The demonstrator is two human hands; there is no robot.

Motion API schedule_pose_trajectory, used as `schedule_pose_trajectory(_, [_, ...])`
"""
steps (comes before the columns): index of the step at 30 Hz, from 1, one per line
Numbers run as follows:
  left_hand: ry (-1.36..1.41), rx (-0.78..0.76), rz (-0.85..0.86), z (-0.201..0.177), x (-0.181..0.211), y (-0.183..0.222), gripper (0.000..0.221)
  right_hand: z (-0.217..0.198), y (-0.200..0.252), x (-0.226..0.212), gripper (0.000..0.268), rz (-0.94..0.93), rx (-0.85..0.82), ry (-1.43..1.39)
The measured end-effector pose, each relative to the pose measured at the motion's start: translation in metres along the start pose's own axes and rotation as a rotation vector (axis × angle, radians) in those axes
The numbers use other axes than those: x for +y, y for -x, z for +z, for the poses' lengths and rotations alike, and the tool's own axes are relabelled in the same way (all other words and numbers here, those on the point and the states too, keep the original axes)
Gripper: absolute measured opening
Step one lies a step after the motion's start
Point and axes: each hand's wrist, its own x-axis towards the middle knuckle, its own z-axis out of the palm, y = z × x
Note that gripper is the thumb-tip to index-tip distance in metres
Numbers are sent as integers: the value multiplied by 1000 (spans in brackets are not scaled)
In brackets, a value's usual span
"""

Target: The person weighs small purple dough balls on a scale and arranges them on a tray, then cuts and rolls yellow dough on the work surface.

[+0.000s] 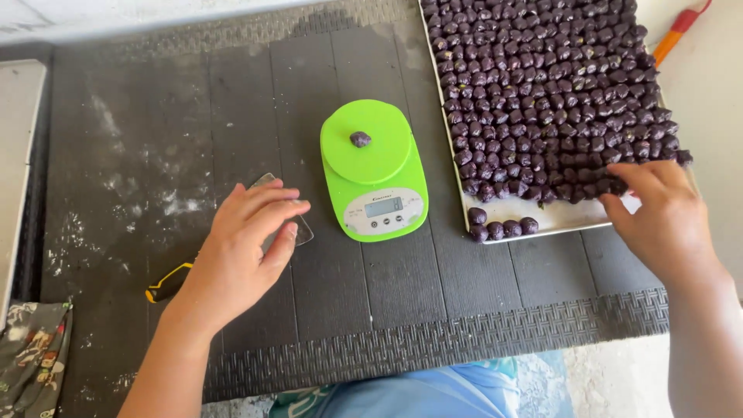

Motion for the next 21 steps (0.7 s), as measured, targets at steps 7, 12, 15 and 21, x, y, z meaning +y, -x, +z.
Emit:
schedule_pose_trajectory(7, [53,-16,39,3,22,6,24,-13,2,-19,56,11,-36,158])
schedule_pose_trajectory(12, [65,-80,116,26,47,9,25,5,8,-14,44,76,-17,62])
schedule_pose_trajectory(15, [129,-45,121,33,63,9,21,9,12,-4,42,96,36,4])
schedule_pose_trajectory(21, [1212,56,-289,124,112,27,20,-3,59,-110,4,93,283,-155])
